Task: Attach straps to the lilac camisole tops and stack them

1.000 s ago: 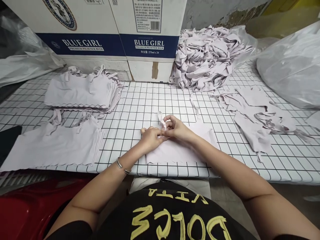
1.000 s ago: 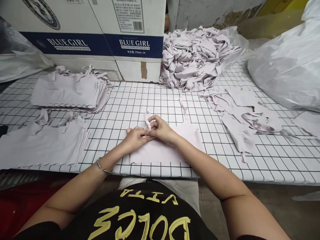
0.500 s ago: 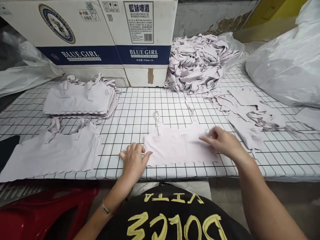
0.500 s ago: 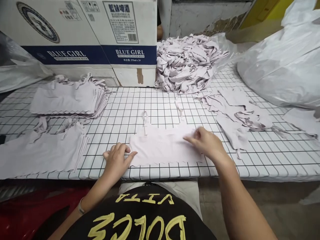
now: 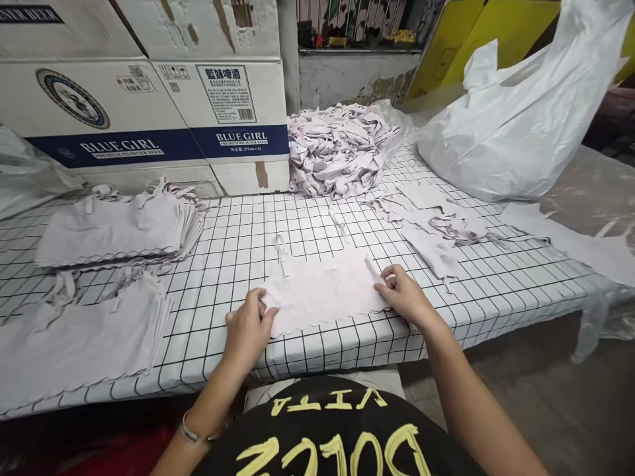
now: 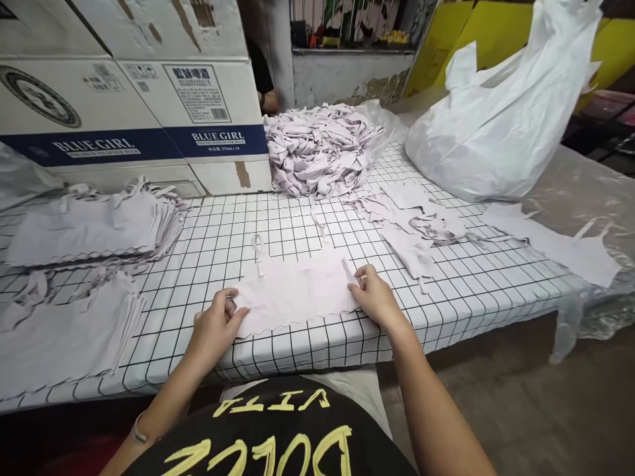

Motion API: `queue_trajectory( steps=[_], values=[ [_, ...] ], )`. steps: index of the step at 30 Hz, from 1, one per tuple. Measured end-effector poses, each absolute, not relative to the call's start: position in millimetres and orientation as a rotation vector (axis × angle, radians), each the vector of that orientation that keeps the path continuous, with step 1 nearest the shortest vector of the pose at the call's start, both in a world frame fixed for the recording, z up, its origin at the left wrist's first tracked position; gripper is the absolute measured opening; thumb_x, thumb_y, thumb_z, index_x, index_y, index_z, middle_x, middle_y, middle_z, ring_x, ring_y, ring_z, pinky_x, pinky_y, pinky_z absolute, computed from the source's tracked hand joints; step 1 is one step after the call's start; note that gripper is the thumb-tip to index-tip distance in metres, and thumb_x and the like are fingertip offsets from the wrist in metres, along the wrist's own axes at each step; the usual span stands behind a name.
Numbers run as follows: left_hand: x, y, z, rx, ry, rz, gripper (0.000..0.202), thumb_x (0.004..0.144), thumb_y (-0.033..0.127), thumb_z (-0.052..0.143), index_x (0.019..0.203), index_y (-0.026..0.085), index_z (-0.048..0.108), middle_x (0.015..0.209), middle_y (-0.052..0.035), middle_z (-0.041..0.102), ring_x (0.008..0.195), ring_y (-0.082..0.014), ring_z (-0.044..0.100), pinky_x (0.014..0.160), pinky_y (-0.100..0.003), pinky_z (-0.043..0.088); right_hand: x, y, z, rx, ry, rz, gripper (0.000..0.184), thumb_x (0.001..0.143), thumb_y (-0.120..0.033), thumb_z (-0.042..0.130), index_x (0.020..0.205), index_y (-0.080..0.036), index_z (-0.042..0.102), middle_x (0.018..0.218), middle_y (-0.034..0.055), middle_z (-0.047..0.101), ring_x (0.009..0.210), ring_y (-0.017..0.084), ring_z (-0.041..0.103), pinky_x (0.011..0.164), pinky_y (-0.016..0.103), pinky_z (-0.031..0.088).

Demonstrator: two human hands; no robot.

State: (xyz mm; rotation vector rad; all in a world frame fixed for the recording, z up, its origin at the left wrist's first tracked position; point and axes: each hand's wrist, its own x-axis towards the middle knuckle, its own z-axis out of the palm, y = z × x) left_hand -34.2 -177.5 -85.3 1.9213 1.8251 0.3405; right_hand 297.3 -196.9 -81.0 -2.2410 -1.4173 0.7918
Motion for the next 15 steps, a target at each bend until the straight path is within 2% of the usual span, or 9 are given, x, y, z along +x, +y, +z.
queue_trajectory(
  steps=[3,6,8,11,15],
  values=[
    [-29,-183,-88,1.987,1.826,0.398,0.048,0.091,0.046,0.047,0.129,0.017,0.041,0.101,-0.0088,0.063,0.097,-0.0264,0.062,0.084,-0.04,0.046,305,-204,-81,-2.268,-1.4,0.799,0.022,0.085,-0.033,0.047,0.105,-0.025,0.045,0.074,-0.0003,0.065,0.064,0.02,0.06,0.061,0.03,0.041],
    [-18,-187,-92,2.095,1.894,0.327,0.052,0.091,0.043,0.049,0.134,0.014,0.039,0.107,-0.0131,0.063,0.106,-0.0315,0.058,0.089,-0.047,0.043,308,-210,-81,-2.314,-1.444,0.758,0.032,0.083,-0.038,0.052,0.111,-0.024,0.045,0.07,-0.0002,0.063,0.064,0.021,0.06,0.058,0.03,0.039],
    [-12,-184,-93,2.088,1.871,0.305,0.048,0.091,0.034,0.048,0.134,0.014,0.04,0.098,-0.0104,0.065,0.1,-0.0304,0.06,0.089,-0.049,0.043,307,-209,-82,-2.316,-1.479,0.723,0.037,0.08,-0.04,0.056,0.112,-0.024,0.046,0.066,-0.0017,0.06,0.062,0.021,0.059,0.057,0.029,0.038],
    [-19,-173,-91,2.062,1.774,0.434,0.042,0.089,0.025,0.043,0.129,0.014,0.047,0.089,-0.0076,0.063,0.089,-0.0258,0.062,0.082,-0.041,0.048,299,-202,-83,-2.275,-1.521,0.703,0.027,0.082,-0.036,0.055,0.106,-0.026,0.047,0.064,-0.0034,0.056,0.061,0.02,0.058,0.057,0.028,0.038],
    [-61,-162,-84,2.045,1.801,0.545,0.034,0.086,0.026,0.043,0.115,0.018,0.058,0.087,-0.0053,0.061,0.076,-0.0213,0.06,0.071,-0.033,0.049,272,-196,-83,-2.167,-1.648,0.767,0.022,0.081,-0.03,0.054,0.101,-0.026,0.047,0.062,-0.0041,0.055,0.058,0.018,0.055,0.056,0.027,0.035]
  ],
)
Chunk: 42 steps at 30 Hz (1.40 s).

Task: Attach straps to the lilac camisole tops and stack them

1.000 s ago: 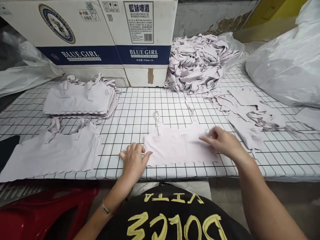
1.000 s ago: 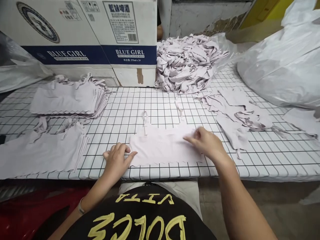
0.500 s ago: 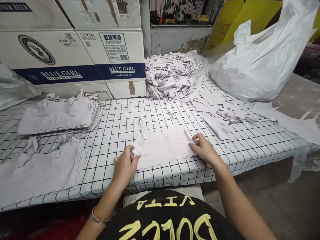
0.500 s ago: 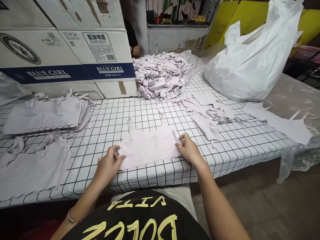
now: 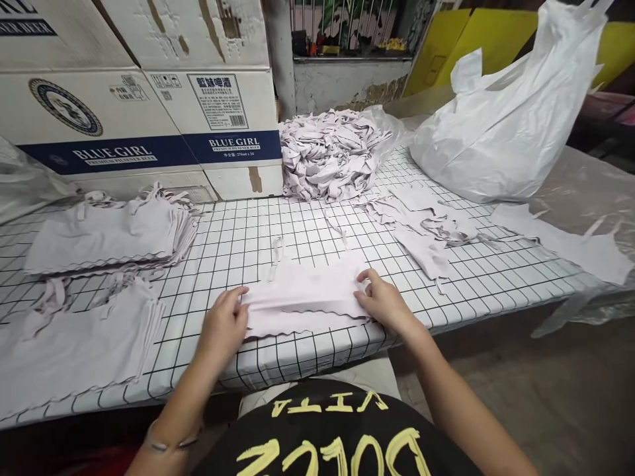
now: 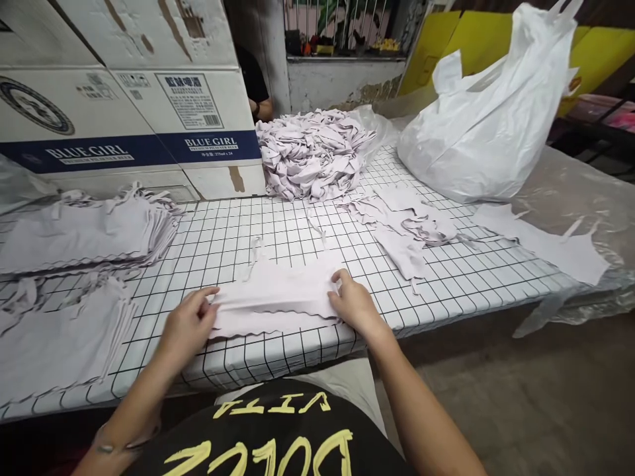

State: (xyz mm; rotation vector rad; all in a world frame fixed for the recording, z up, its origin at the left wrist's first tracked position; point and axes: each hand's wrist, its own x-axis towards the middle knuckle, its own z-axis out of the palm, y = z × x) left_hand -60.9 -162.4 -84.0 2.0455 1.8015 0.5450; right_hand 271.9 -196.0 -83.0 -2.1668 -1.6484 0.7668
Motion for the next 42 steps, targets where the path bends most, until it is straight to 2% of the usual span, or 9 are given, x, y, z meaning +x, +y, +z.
queue_trajectory(
  steps=[7,11,16,23,29,33,37,39,42],
  values=[
    [-59,-181,-78,2.387,1.581,0.484,0.026,0.091,0.035,0.047,0.104,0.021,0.065,0.104,-0.0092,0.066,0.103,-0.0266,0.059,0.093,-0.042,0.044,265,-184,-74,-2.136,-1.736,0.691,0.028,0.082,-0.052,0.058,0.08,-0.024,0.055,0.064,0.0006,0.061,0.062,0.019,0.055,0.055,0.027,0.031],
    [29,-183,-80,2.559,0.815,0.302,0.048,0.095,0.052,0.044,0.127,0.018,0.058,0.134,-0.0127,0.058,0.127,-0.0275,0.049,0.112,-0.048,0.029,275,-112,-76,-2.21,-1.599,0.538,0.047,0.076,-0.066,0.058,0.063,-0.021,0.052,0.067,0.004,0.063,0.064,0.019,0.055,0.054,0.027,0.031],
    [99,-174,-91,2.588,0.355,0.019,0.079,0.091,0.068,0.032,0.15,0.015,0.032,0.157,-0.0172,0.023,0.147,-0.0336,0.017,0.117,-0.057,0.008,269,-31,-81,-1.997,-1.336,1.163,0.031,0.06,-0.031,0.081,0.061,-0.02,0.051,0.053,-0.0008,0.054,0.05,0.012,0.046,0.048,0.025,0.029],
    [101,-172,-99,2.618,0.283,0.031,0.083,0.088,0.074,0.026,0.153,0.022,0.023,0.16,-0.0095,0.015,0.149,-0.0315,0.004,0.114,-0.061,-0.01,284,10,-71,-1.65,-1.061,1.598,0.015,0.079,-0.019,0.068,0.073,-0.016,0.055,0.077,0.0068,0.068,0.044,0.005,0.036,0.037,0.018,0.024],
    [100,-172,-89,2.525,0.286,-0.044,0.087,0.087,0.074,0.032,0.154,0.019,0.02,0.161,-0.0109,0.01,0.149,-0.0316,-0.002,0.114,-0.062,-0.011,296,57,-41,-1.558,-0.918,1.567,0.014,0.088,-0.011,0.058,0.075,-0.015,0.055,0.07,0.0019,0.064,0.041,0.002,0.036,0.034,0.014,0.024],
    [106,-168,-83,2.343,0.31,-0.027,0.079,0.087,0.068,0.043,0.149,0.02,0.033,0.159,-0.0126,0.02,0.148,-0.0345,0.008,0.115,-0.063,-0.002,294,55,-18,-1.508,-0.926,1.474,0.012,0.087,-0.01,0.06,0.078,-0.015,0.056,0.074,0.0016,0.067,0.045,0.002,0.047,0.038,0.012,0.036],
    [121,-142,-78,1.869,0.638,0.363,0.051,0.098,0.047,0.028,0.111,0.013,0.064,0.118,-0.0154,0.067,0.111,-0.0241,0.062,0.097,-0.041,0.046,288,7,-5,-1.414,-0.936,1.316,0.011,0.084,-0.01,0.064,0.087,-0.016,0.055,0.077,0.0028,0.07,0.061,0.008,0.064,0.054,0.017,0.053],
    [128,-121,-76,1.739,0.866,0.58,0.043,0.097,0.043,0.033,0.097,0.013,0.063,0.098,-0.0129,0.07,0.089,-0.0196,0.066,0.081,-0.033,0.051,286,-23,-1,-1.355,-0.933,1.205,0.019,0.082,-0.009,0.065,0.09,-0.018,0.05,0.073,0.0019,0.069,0.064,0.012,0.068,0.059,0.022,0.057],
    [138,-88,-78,1.961,1.127,0.69,0.034,0.082,0.049,0.062,0.092,0.017,0.06,0.098,-0.0096,0.066,0.093,-0.0232,0.06,0.083,-0.036,0.047,286,-50,4,-1.289,-0.935,1.155,0.028,0.08,-0.011,0.067,0.092,-0.021,0.044,0.076,0.0017,0.069,0.069,0.015,0.07,0.066,0.027,0.058]
  ],
)
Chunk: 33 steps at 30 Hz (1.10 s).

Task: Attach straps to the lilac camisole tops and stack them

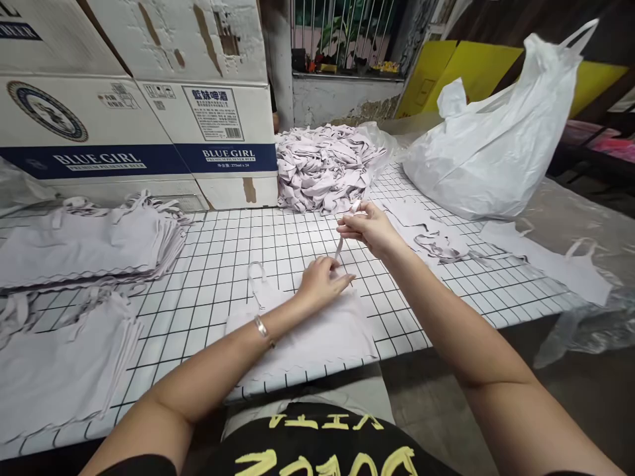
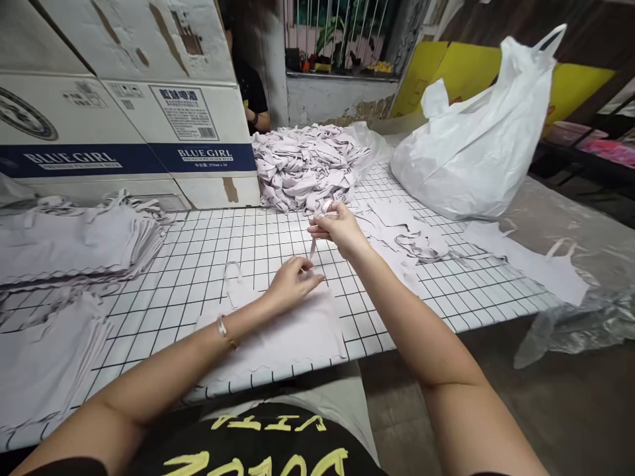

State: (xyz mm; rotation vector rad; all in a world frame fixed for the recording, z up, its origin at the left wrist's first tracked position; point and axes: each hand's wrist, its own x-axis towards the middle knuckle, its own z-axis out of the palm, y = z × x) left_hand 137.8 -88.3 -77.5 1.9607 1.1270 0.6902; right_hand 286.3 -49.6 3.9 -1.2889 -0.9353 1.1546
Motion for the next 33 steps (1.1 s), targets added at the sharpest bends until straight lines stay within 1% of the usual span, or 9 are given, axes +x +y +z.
queue_trajectory(
  steps=[3,6,9,11,13,16,19,27,33],
  values=[
    [148,-64,-85,2.193,1.285,0.548,0.029,0.079,0.044,0.068,0.09,0.019,0.058,0.099,-0.0073,0.065,0.097,-0.025,0.058,0.087,-0.038,0.042,295,-52,7,-1.272,-1.003,1.155,0.034,0.077,-0.018,0.069,0.1,-0.022,0.043,0.098,0.006,0.069,0.082,0.016,0.069,0.078,0.034,0.058],
    [154,-49,-93,2.222,1.448,0.488,0.03,0.079,0.042,0.068,0.095,0.019,0.055,0.103,-0.0079,0.064,0.1,-0.0254,0.057,0.089,-0.039,0.039,302,-56,-3,-1.507,-1.266,0.747,0.044,0.074,-0.018,0.07,0.112,-0.023,0.046,0.12,0.0106,0.06,0.094,0.021,0.065,0.087,0.045,0.053],
    [156,-40,-99,2.133,1.461,0.447,0.033,0.073,0.044,0.073,0.084,0.018,0.056,0.107,-0.0118,0.063,0.114,-0.032,0.051,0.099,-0.046,0.031,294,-90,-34,-1.596,-1.63,0.306,0.03,0.082,-0.019,0.061,0.111,-0.019,0.055,0.112,0.0118,0.062,0.096,0.024,0.062,0.091,0.047,0.049],
    [156,-35,-102,1.956,1.422,0.465,0.024,0.074,0.033,0.073,0.074,0.017,0.054,0.11,-0.0128,0.063,0.122,-0.0331,0.046,0.104,-0.047,0.027,279,-128,-64,-1.5,-1.906,0.328,0.022,0.091,-0.024,0.051,0.11,-0.018,0.059,0.105,0.0114,0.066,0.098,0.024,0.062,0.091,0.044,0.05],
    [158,-29,-102,1.783,1.396,0.48,0.018,0.076,0.023,0.07,0.072,0.017,0.053,0.107,-0.0122,0.064,0.122,-0.0313,0.047,0.104,-0.045,0.03,263,-163,-91,-1.466,-2.175,0.329,0.038,0.091,-0.037,0.055,0.124,-0.018,0.057,0.131,0.0154,0.057,0.123,0.029,0.052,0.102,0.048,0.043],
    [161,-15,-97,1.591,1.328,0.454,0.011,0.078,0.018,0.066,0.081,0.018,0.055,0.093,-0.0093,0.068,0.104,-0.0259,0.06,0.092,-0.04,0.045,247,-193,-113,-1.541,-2.422,0.343,0.061,0.093,-0.053,0.048,0.143,-0.019,0.044,0.154,0.0157,0.032,0.143,0.033,0.027,0.115,0.055,0.025],
    [166,6,-85,1.344,1.205,0.409,0.007,0.085,0.014,0.059,0.091,0.016,0.057,0.086,-0.0083,0.07,0.082,-0.0189,0.067,0.076,-0.034,0.054,246,-196,-115,-1.596,-2.499,0.403,0.067,0.096,-0.058,0.036,0.15,-0.02,0.033,0.159,0.0142,0.02,0.147,0.03,0.017,0.119,0.053,0.016],
    [183,74,-48,0.966,1.061,0.42,0.022,0.088,-0.001,0.045,0.103,0.008,0.059,0.079,-0.0103,0.069,0.071,-0.0145,0.067,0.07,-0.027,0.059,251,-193,-110,-1.58,-2.476,0.478,0.067,0.097,-0.059,0.03,0.152,-0.02,0.029,0.159,0.0126,0.015,0.148,0.028,0.012,0.12,0.051,0.011],
    [185,94,-27,0.982,0.947,0.506,0.021,0.083,-0.004,0.051,0.094,0.008,0.066,0.082,-0.0119,0.07,0.074,-0.0138,0.067,0.075,-0.026,0.057,249,-195,-108,-1.562,-2.423,0.604,0.067,0.097,-0.057,0.032,0.152,-0.018,0.029,0.159,0.014,0.014,0.148,0.029,0.01,0.12,0.052,0.008]
  ],
)
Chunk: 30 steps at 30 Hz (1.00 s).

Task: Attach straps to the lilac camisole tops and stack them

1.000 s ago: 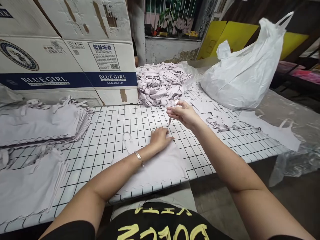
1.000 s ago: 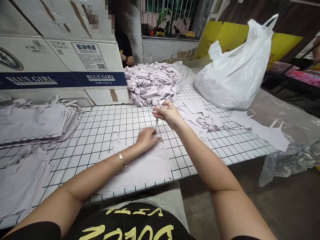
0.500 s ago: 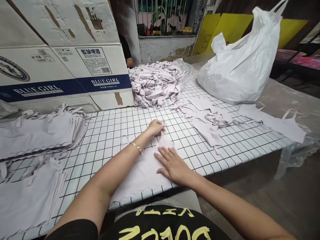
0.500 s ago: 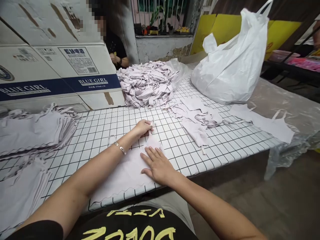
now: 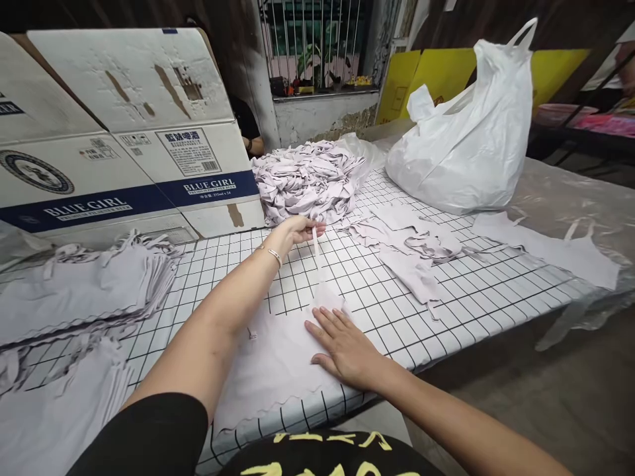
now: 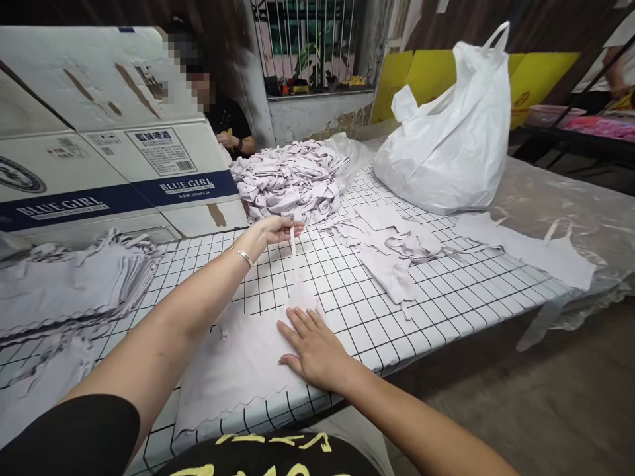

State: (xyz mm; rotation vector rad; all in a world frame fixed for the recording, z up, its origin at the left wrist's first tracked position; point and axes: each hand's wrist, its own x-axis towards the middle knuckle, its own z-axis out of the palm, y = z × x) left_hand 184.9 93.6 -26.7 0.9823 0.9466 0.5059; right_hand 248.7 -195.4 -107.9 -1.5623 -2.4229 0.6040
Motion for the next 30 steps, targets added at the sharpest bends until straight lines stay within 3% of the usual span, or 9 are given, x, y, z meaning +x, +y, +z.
queue_trajectory(
  steps=[3,5,7,9,12,17,20,25,30],
  values=[
    [180,81,-17,1.097,0.849,0.598,0.02,0.076,-0.002,0.061,0.089,0.01,0.068,0.086,-0.0101,0.071,0.079,-0.0152,0.067,0.082,-0.031,0.055,254,-191,-108,-1.495,-2.287,0.749,0.064,0.093,-0.054,0.046,0.147,-0.019,0.04,0.158,0.0139,0.022,0.147,0.03,0.016,0.119,0.055,0.011],
    [174,63,-12,1.317,0.732,0.669,0.019,0.073,0.0,0.063,0.086,0.012,0.071,0.088,-0.0085,0.072,0.085,-0.0164,0.067,0.088,-0.035,0.052,266,-182,-103,-1.455,-1.982,0.87,0.054,0.091,-0.05,0.051,0.136,-0.021,0.054,0.15,0.0138,0.041,0.14,0.03,0.033,0.115,0.053,0.025],
    [167,41,-7,1.554,0.613,0.688,0.02,0.072,0.001,0.061,0.083,0.012,0.073,0.09,-0.0077,0.073,0.092,-0.0174,0.067,0.093,-0.035,0.05,282,-166,-91,-1.43,-1.538,0.982,0.043,0.09,-0.047,0.051,0.123,-0.022,0.062,0.132,0.0127,0.059,0.121,0.026,0.054,0.1,0.047,0.044],
    [160,18,-3,1.695,0.568,0.656,0.023,0.072,0.002,0.059,0.084,0.013,0.075,0.093,-0.0066,0.074,0.096,-0.0174,0.067,0.095,-0.034,0.049,299,-147,-74,-1.355,-1.196,1.093,0.035,0.088,-0.044,0.055,0.113,-0.022,0.065,0.119,0.0094,0.065,0.099,0.02,0.062,0.082,0.037,0.051],
    [152,-8,-1,1.779,0.607,0.618,0.029,0.072,0.0,0.054,0.085,0.014,0.076,0.093,-0.0052,0.075,0.095,-0.0165,0.067,0.092,-0.031,0.051,314,-123,-49,-1.197,-1.073,1.293,0.03,0.076,-0.039,0.071,0.1,-0.02,0.069,0.108,0.0054,0.066,0.079,0.012,0.058,0.069,0.027,0.046],
    [150,-19,-5,1.811,0.676,0.591,0.039,0.068,-0.004,0.047,0.088,0.013,0.076,0.083,-0.0039,0.074,0.073,-0.0136,0.066,0.076,-0.028,0.054,309,-107,-32,-1.124,-1.081,1.569,0.026,0.067,-0.035,0.081,0.08,-0.015,0.07,0.08,0.0009,0.063,0.06,0.006,0.046,0.059,0.023,0.038],
    [140,-21,-6,1.892,0.752,0.62,0.035,0.07,-0.002,0.05,0.092,0.013,0.074,0.092,-0.0051,0.073,0.084,-0.0153,0.065,0.081,-0.028,0.051,302,-106,-33,-1.125,-1.058,1.63,0.025,0.064,-0.03,0.084,0.074,-0.015,0.068,0.069,-0.0023,0.058,0.059,0.006,0.046,0.057,0.022,0.038],
    [94,-58,-34,2.197,1.2,0.503,0.01,0.082,0.021,0.059,0.087,0.017,0.067,0.094,-0.0055,0.069,0.09,-0.0221,0.06,0.09,-0.043,0.041,296,-109,-44,-1.202,-0.944,1.633,0.027,0.064,-0.03,0.084,0.073,-0.015,0.063,0.07,-0.0005,0.063,0.056,0.006,0.048,0.054,0.022,0.038],
    [67,-110,-83,2.281,1.305,0.212,0.026,0.08,0.041,0.067,0.093,0.02,0.061,0.103,-0.0074,0.066,0.102,-0.0288,0.053,0.091,-0.046,0.031,288,-112,-66,-1.299,-0.936,1.672,0.029,0.062,-0.03,0.084,0.075,-0.015,0.062,0.07,-0.0006,0.061,0.056,0.007,0.049,0.051,0.023,0.037]
  ],
)
